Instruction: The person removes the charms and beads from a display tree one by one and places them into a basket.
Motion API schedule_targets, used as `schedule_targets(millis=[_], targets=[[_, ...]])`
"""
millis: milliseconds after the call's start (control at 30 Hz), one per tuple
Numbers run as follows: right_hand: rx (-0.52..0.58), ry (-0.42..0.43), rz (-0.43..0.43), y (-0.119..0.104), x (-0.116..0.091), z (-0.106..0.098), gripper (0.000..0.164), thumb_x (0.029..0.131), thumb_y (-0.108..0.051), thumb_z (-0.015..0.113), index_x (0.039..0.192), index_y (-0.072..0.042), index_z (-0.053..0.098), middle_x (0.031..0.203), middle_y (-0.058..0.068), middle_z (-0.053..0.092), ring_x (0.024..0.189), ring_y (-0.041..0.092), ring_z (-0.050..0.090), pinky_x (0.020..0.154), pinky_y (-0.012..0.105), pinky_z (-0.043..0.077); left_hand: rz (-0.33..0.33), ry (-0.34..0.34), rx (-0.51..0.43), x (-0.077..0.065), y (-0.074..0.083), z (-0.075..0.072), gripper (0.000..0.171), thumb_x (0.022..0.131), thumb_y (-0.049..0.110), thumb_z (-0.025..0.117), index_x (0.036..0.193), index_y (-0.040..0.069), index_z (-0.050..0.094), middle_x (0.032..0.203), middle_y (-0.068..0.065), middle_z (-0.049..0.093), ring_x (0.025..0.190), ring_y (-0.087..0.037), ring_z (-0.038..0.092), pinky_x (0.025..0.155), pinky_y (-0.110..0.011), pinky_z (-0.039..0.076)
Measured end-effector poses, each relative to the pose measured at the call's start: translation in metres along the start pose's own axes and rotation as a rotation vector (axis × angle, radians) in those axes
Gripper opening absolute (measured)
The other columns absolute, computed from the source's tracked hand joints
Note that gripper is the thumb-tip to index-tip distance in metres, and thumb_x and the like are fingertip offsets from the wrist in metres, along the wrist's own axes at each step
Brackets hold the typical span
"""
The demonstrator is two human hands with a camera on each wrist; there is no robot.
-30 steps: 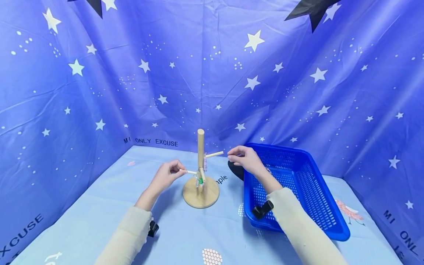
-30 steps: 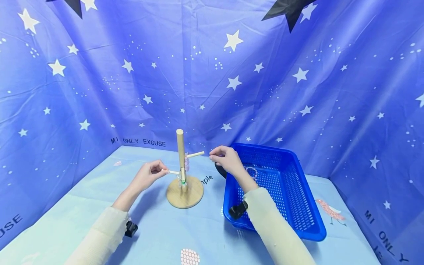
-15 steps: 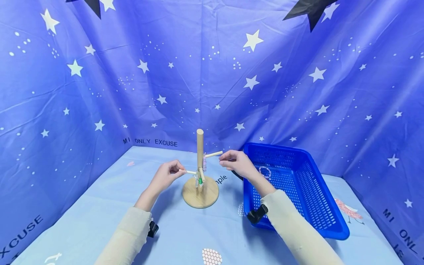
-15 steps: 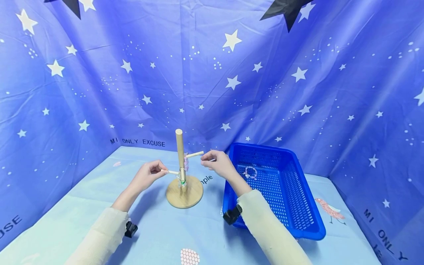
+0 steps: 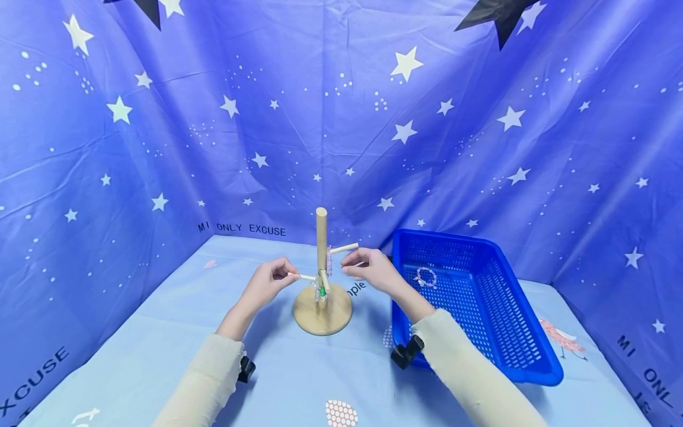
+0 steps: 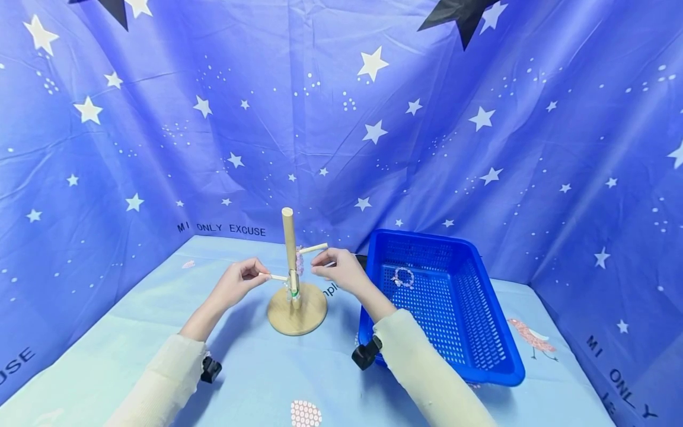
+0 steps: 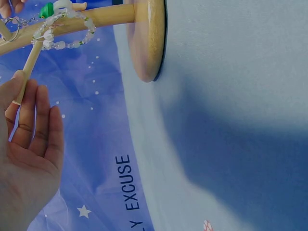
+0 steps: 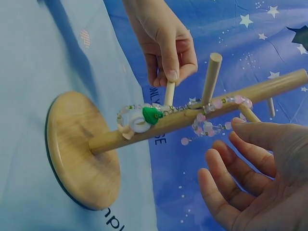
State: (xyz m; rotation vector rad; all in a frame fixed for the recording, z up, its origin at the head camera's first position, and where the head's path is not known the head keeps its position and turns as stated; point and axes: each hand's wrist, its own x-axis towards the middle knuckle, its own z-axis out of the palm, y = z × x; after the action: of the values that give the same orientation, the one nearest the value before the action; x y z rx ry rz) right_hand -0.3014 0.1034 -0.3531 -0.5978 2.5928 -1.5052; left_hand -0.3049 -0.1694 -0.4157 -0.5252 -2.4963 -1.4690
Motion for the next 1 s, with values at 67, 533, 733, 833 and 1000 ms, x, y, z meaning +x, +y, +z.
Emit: schedule_targets(millis=[67, 533, 733, 833, 1000], targets=[[-0.005, -0.012, -0.005, 0.0, 0.0, 0.002, 0.024, 0.094, -0.015, 0.068, 0.112, 0.001, 0.068, 0.111, 0.018, 0.07, 0.094, 0.023, 0.07, 0.084, 0.038, 0.06, -0.001, 0.0, -0.002, 0.0, 0.0, 0.0, 0.009, 0.091, 0.01, 0.071, 0.09, 0.001, 0.067, 0.087, -0.015, 0.07, 0.074, -0.009, 0.06, 0.07, -0.019, 0.052], [0.027, -0.06, -0.032, -0.003, -0.001, 0.016, 0.023, 0.094, -0.016, 0.069, 0.112, -0.003, 0.07, 0.11, 0.016, 0.071, 0.094, 0.02, 0.068, 0.088, 0.045, 0.059, -0.013, -0.005, 0.018, -0.001, 0.003, 0.0, 0.007, 0.091, 0.009, 0.071, 0.091, 0.004, 0.067, 0.086, -0.012, 0.07, 0.074, -0.012, 0.06, 0.069, -0.021, 0.052], [0.039, -0.051, -0.033, -0.002, 0.001, 0.02, 0.023, 0.094, -0.017, 0.069, 0.112, -0.003, 0.07, 0.111, 0.016, 0.071, 0.095, 0.02, 0.069, 0.085, 0.039, 0.06, -0.017, -0.006, 0.01, 0.0, 0.003, 0.001, 0.007, 0.091, 0.01, 0.071, 0.09, 0.004, 0.068, 0.088, -0.012, 0.07, 0.075, -0.012, 0.061, 0.07, -0.021, 0.053], [0.039, -0.038, -0.036, -0.001, 0.002, 0.021, 0.022, 0.094, -0.016, 0.069, 0.112, -0.002, 0.07, 0.11, 0.016, 0.071, 0.095, 0.021, 0.069, 0.082, 0.034, 0.06, -0.013, -0.005, 0.005, 0.001, 0.002, 0.001, 0.007, 0.091, 0.009, 0.071, 0.09, 0.004, 0.068, 0.088, -0.012, 0.07, 0.075, -0.011, 0.061, 0.07, -0.02, 0.053], [0.055, -0.03, -0.043, 0.0, 0.002, 0.022, 0.02, 0.094, -0.015, 0.068, 0.11, -0.002, 0.07, 0.11, 0.017, 0.07, 0.095, 0.021, 0.069, 0.084, 0.042, 0.06, -0.01, -0.001, 0.0, 0.0, 0.001, 0.001, 0.008, 0.09, 0.009, 0.072, 0.09, 0.003, 0.067, 0.086, -0.012, 0.069, 0.073, -0.009, 0.059, 0.068, -0.02, 0.052]])
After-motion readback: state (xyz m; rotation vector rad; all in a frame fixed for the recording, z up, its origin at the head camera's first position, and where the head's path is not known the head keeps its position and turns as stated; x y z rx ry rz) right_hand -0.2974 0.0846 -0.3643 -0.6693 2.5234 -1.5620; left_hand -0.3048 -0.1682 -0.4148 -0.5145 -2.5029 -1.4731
